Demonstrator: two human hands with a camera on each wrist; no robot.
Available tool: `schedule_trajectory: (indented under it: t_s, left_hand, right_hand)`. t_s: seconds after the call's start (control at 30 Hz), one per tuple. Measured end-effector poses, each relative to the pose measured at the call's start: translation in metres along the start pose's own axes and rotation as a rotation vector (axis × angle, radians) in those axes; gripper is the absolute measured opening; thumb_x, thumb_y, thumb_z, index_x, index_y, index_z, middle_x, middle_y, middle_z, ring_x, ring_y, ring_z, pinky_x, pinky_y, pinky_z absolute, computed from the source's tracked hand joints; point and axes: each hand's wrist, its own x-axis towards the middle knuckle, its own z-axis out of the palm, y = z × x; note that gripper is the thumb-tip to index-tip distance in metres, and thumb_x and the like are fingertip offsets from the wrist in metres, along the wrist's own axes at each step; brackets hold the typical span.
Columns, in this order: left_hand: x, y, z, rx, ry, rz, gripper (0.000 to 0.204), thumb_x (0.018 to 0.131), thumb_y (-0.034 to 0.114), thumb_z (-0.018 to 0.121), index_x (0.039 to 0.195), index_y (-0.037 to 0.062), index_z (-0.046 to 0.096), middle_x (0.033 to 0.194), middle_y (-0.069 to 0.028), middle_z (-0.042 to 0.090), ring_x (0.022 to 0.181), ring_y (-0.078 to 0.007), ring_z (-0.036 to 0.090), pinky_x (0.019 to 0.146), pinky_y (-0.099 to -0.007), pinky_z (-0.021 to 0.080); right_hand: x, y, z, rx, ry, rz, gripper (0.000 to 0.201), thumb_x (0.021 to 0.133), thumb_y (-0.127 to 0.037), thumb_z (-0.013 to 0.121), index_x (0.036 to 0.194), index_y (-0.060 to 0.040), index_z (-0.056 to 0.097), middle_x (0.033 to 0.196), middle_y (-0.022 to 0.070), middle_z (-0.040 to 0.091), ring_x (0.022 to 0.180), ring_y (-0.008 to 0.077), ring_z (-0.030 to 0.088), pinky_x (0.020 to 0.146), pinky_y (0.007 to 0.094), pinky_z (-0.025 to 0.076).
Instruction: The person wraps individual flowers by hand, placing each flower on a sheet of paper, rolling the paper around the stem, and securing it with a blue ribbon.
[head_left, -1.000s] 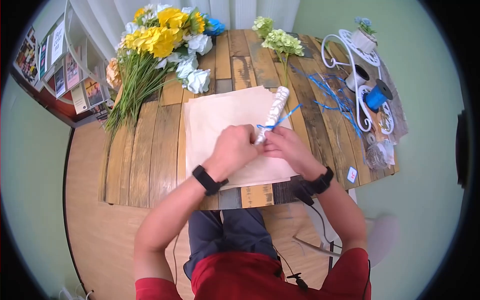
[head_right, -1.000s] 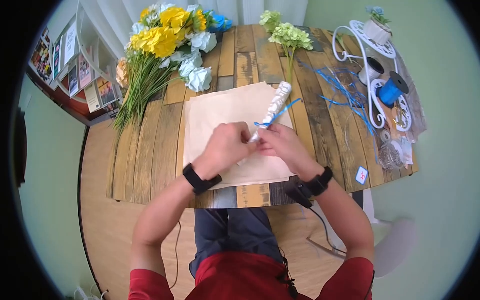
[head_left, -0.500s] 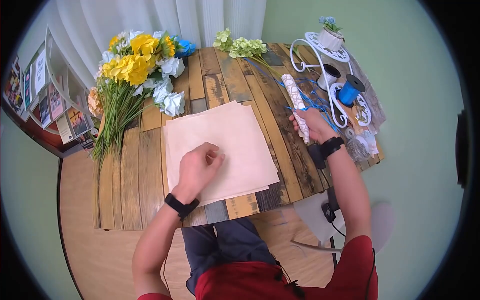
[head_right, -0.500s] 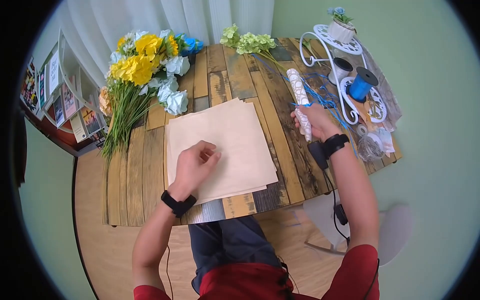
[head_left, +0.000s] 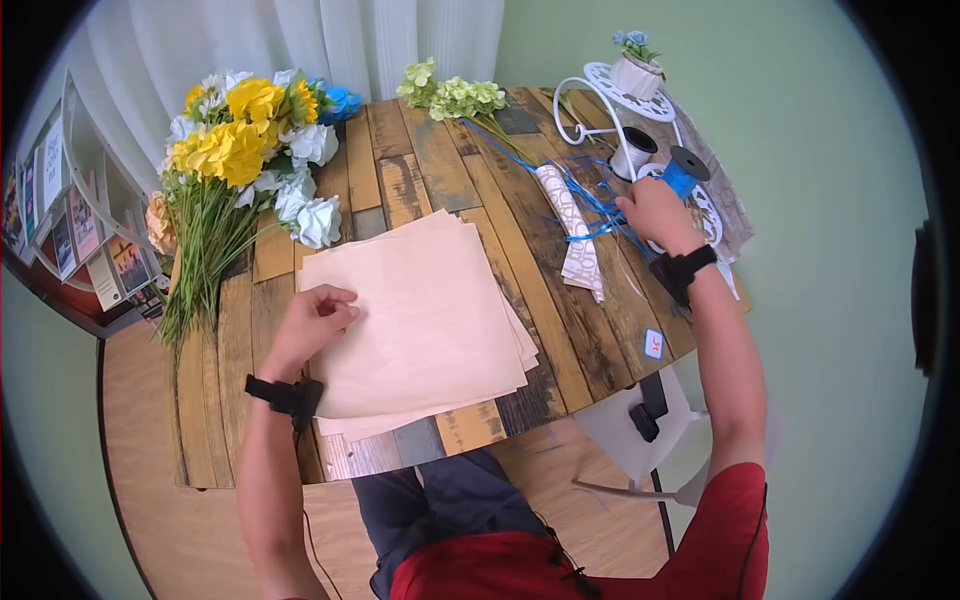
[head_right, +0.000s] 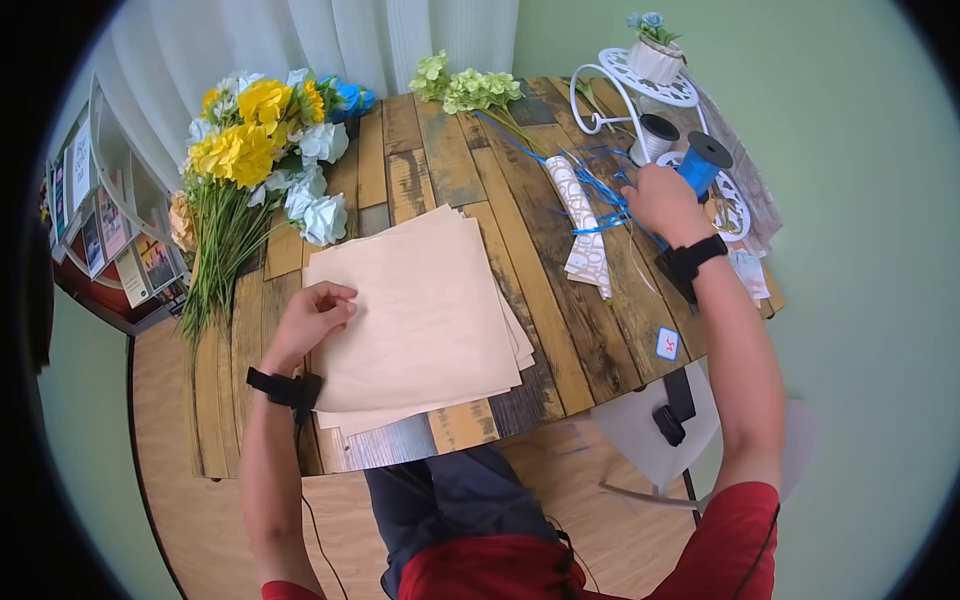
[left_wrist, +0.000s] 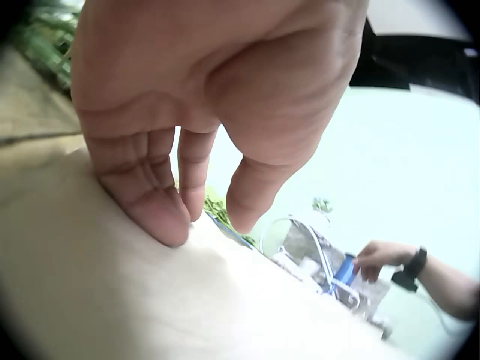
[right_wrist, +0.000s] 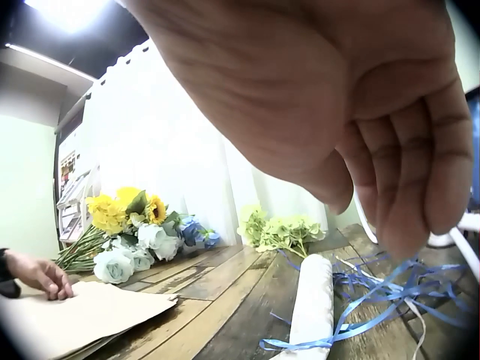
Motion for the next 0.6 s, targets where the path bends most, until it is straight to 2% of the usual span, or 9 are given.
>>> schedule_trajectory:
  t_s: [0.13, 0.23, 0.27, 0.3, 0.33, 0.4, 0.53, 0.6]
  left_hand:
    - [-0.001, 0.002, -0.004, -0.077, -0.021, -0.03, 0.025, 0.088, 0.006, 0.068, 0.111, -0.0014, 0.065, 0.086, 0.0003, 0.062, 0.072, -0.0053, 0.055, 0.064, -0.0189, 0.046]
    - [-0.003, 0.0, -0.007, -0.043, -0.058, 0.009, 0.025, 0.088, 0.005, 0.067, 0.113, -0.0012, 0.064, 0.088, 0.0006, 0.062, 0.073, -0.0055, 0.055, 0.067, -0.0187, 0.047]
    - [-0.003, -0.002, -0.01, -0.064, -0.079, 0.017, 0.027, 0.088, 0.005, 0.068, 0.114, -0.0011, 0.063, 0.089, 0.0005, 0.062, 0.074, -0.0057, 0.056, 0.07, -0.0188, 0.047]
    - [-0.003, -0.003, -0.011, -0.086, -0.099, 0.026, 0.029, 0.088, 0.005, 0.068, 0.116, -0.001, 0.063, 0.089, 0.0005, 0.062, 0.075, -0.0059, 0.056, 0.072, -0.0188, 0.047]
    - [-0.004, -0.002, -0.013, -0.088, -0.1, 0.026, 0.029, 0.088, 0.005, 0.068, 0.116, -0.001, 0.063, 0.089, 0.0005, 0.062, 0.075, -0.0059, 0.056, 0.072, -0.0188, 0.047]
    - [-0.007, 0.002, -0.014, -0.176, -0.135, -0.021, 0.033, 0.085, 0.004, 0.071, 0.117, -0.0002, 0.063, 0.094, 0.001, 0.061, 0.084, -0.0057, 0.055, 0.081, -0.0197, 0.045]
    - [-0.011, 0.005, -0.014, -0.201, -0.141, -0.025, 0.036, 0.085, 0.005, 0.071, 0.12, 0.0001, 0.062, 0.098, 0.0002, 0.061, 0.089, -0.0068, 0.055, 0.086, -0.0207, 0.044]
    - [-0.011, 0.004, -0.015, -0.174, -0.146, -0.003, 0.038, 0.085, 0.009, 0.073, 0.12, 0.0004, 0.061, 0.101, -0.0007, 0.061, 0.092, -0.0083, 0.056, 0.088, -0.0217, 0.045]
  right_hand:
    - [0.048, 0.019, 0.037, 0.109, 0.101, -0.026, 0.023, 0.082, -0.024, 0.067, 0.08, -0.001, 0.071, 0.081, 0.0237, 0.068, 0.083, 0.0406, 0.067, 0.078, 0.0468, 0.053]
    - [0.091, 0.03, 0.068, 0.1, 0.171, -0.085, 0.021, 0.081, -0.021, 0.068, 0.08, -0.0007, 0.071, 0.082, 0.0247, 0.068, 0.084, 0.041, 0.067, 0.08, 0.0467, 0.053]
    - [0.1, 0.031, 0.075, 0.082, 0.076, -0.053, 0.023, 0.079, -0.022, 0.071, 0.088, -0.0012, 0.072, 0.092, 0.0251, 0.069, 0.091, 0.0395, 0.067, 0.083, 0.0451, 0.053]
    - [0.103, 0.027, 0.078, 0.08, 0.075, -0.052, 0.023, 0.079, -0.022, 0.071, 0.088, -0.0012, 0.072, 0.092, 0.0251, 0.069, 0.091, 0.0395, 0.067, 0.083, 0.0451, 0.053]
    - [0.107, 0.022, 0.081, 0.039, -0.02, 0.009, 0.028, 0.078, -0.024, 0.073, 0.094, -0.001, 0.071, 0.099, 0.0244, 0.068, 0.096, 0.0382, 0.066, 0.085, 0.0438, 0.053]
    - [0.114, 0.012, 0.085, -0.041, -0.179, 0.11, 0.045, 0.074, -0.03, 0.078, 0.106, -0.0001, 0.068, 0.113, 0.0219, 0.067, 0.108, 0.0347, 0.064, 0.092, 0.0424, 0.052]
    - [0.117, 0.015, 0.101, -0.113, -0.21, 0.098, 0.038, 0.077, -0.027, 0.075, 0.105, -0.0002, 0.069, 0.113, 0.0225, 0.067, 0.11, 0.0341, 0.064, 0.092, 0.0445, 0.052]
    - [0.124, 0.023, 0.114, -0.169, -0.111, 0.122, 0.029, 0.081, -0.022, 0.069, 0.102, -0.0017, 0.07, 0.111, 0.0223, 0.068, 0.108, 0.0352, 0.065, 0.09, 0.0463, 0.052]
